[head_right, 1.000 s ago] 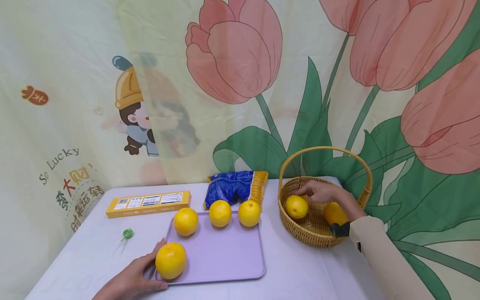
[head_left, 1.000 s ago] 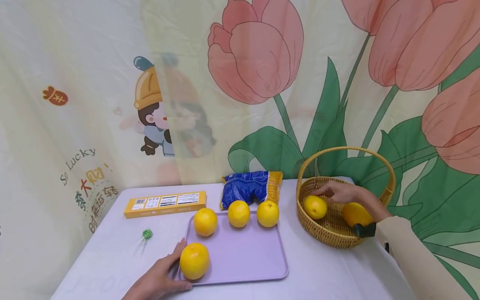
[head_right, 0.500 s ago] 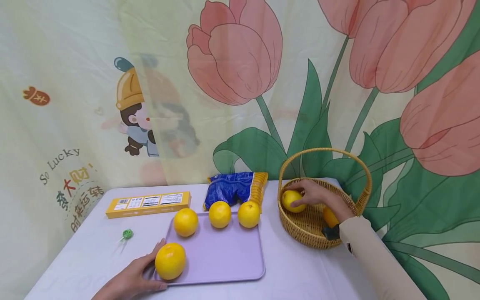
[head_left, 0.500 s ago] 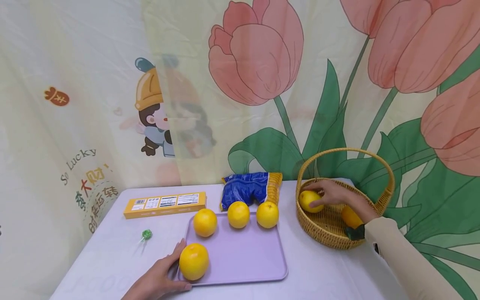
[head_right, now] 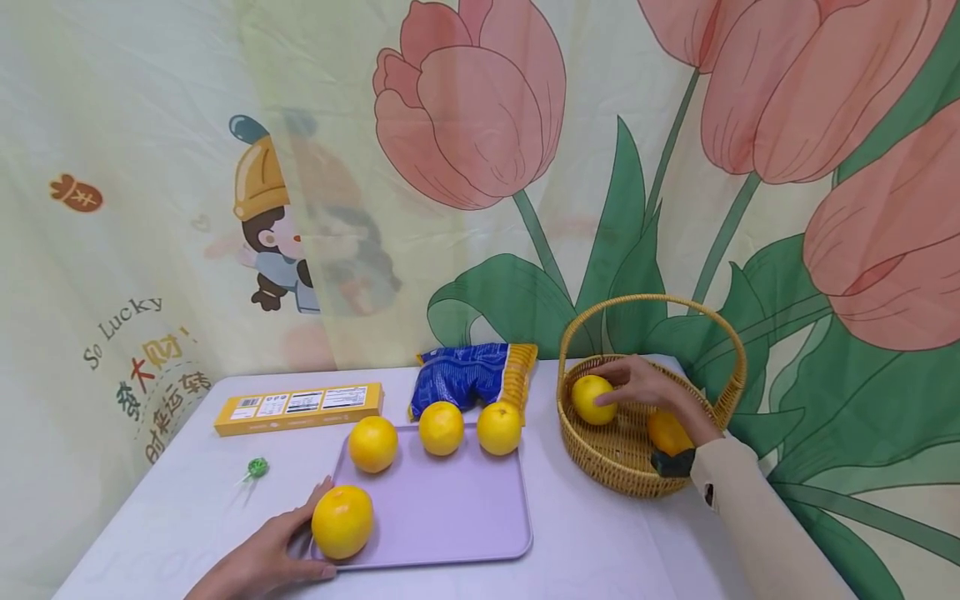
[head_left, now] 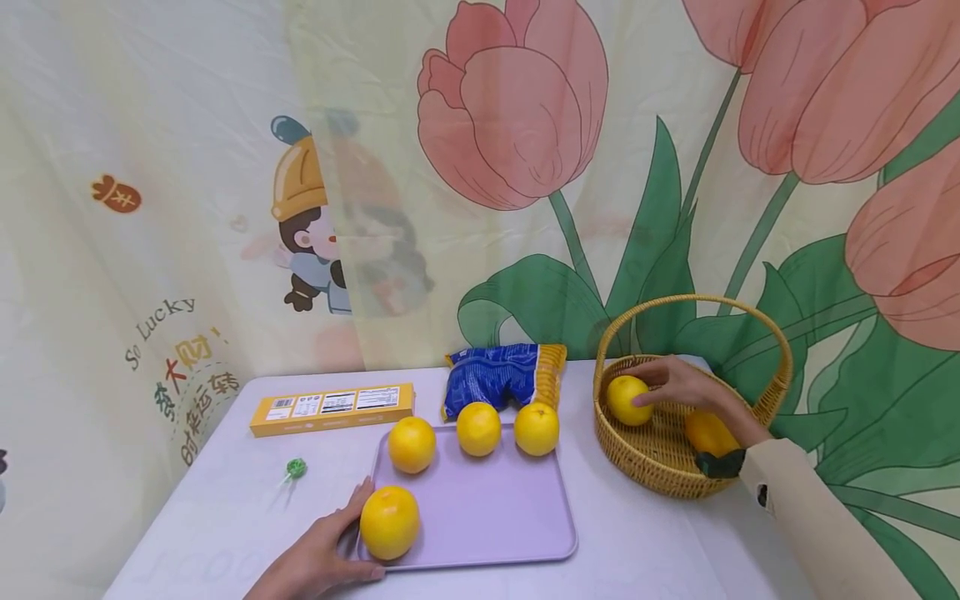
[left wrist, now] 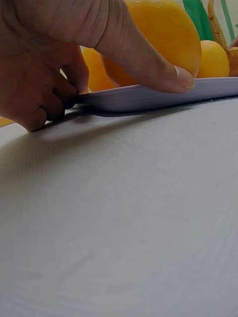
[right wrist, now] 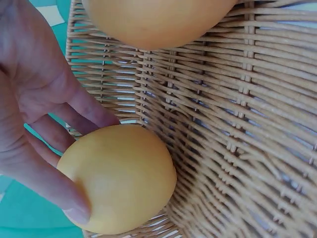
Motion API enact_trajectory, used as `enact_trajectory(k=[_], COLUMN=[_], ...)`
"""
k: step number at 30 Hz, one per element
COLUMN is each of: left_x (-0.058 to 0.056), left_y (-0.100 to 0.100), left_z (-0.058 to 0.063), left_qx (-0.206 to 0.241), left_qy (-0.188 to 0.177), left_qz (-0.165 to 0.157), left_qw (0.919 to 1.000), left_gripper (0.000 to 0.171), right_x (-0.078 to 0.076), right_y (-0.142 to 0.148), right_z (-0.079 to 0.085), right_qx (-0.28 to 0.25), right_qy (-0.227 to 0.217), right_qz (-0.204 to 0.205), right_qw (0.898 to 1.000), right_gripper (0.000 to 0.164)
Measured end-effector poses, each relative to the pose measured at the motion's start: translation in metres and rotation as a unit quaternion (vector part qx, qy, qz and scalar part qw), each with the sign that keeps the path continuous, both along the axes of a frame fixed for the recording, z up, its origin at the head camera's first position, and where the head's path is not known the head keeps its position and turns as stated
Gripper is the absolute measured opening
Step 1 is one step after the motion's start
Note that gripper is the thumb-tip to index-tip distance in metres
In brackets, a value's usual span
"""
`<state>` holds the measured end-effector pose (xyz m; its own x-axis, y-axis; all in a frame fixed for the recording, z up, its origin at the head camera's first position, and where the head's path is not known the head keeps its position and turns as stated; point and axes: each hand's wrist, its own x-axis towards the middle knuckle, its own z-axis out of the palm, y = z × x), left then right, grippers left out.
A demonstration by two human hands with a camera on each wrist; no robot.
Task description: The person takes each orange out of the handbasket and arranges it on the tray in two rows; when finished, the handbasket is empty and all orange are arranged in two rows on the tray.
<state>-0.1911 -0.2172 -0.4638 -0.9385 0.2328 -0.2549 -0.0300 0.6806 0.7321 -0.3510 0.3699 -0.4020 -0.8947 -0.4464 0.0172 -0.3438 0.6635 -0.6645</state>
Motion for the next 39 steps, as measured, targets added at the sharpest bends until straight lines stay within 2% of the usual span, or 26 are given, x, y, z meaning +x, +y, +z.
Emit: enact_trajectory(k=[6, 14, 19, 25, 32, 35, 39], left_x=[0.001, 0.0, 0.0, 0.0, 0.003, 0.003, 0.004], left_y=[0.001, -0.002, -0.003, -0.002, -0.006, -0.006, -0.005], left_z=[0.001, 0.001, 0.0, -0.001, 0.0, 0.0, 0.001], left_qx=[0.004, 0.001, 0.003, 0.008, 0.006, 0.004, 0.002], left_qy=[-0.002, 0.005, 0.003, 0.005, 0.029, 0.03, 0.026], left_qz=[0.004, -0.002, -0.004, -0.004, -0.015, -0.015, -0.012], left_qw=[1.0, 1.0, 1.0, 0.9999, 0.9994, 0.9994, 0.9996], left_gripper=[0.127, 0.128, 0.129, 0.129, 0.127, 0.126, 0.126], right_x=[0.007, 0.021, 0.034, 0.054, 0.081, 0.094, 0.108], right_y=[0.006, 0.007, 0.005, -0.003, -0.043, -0.071, -0.109], right_z=[0.002, 0.017, 0.029, 0.046, 0.057, 0.058, 0.053], right_qx=[-0.046, -0.103, -0.153, -0.187, -0.202, -0.205, -0.215], right_qy=[0.001, -0.017, -0.026, -0.02, 0.009, 0.015, 0.022], right_qz=[-0.004, -0.01, 0.014, 0.08, 0.185, 0.204, 0.21], right_qw=[0.999, 0.994, 0.988, 0.979, 0.962, 0.957, 0.954], right_gripper=[0.059, 0.055, 0.053, 0.047, 0.047, 0.048, 0.05])
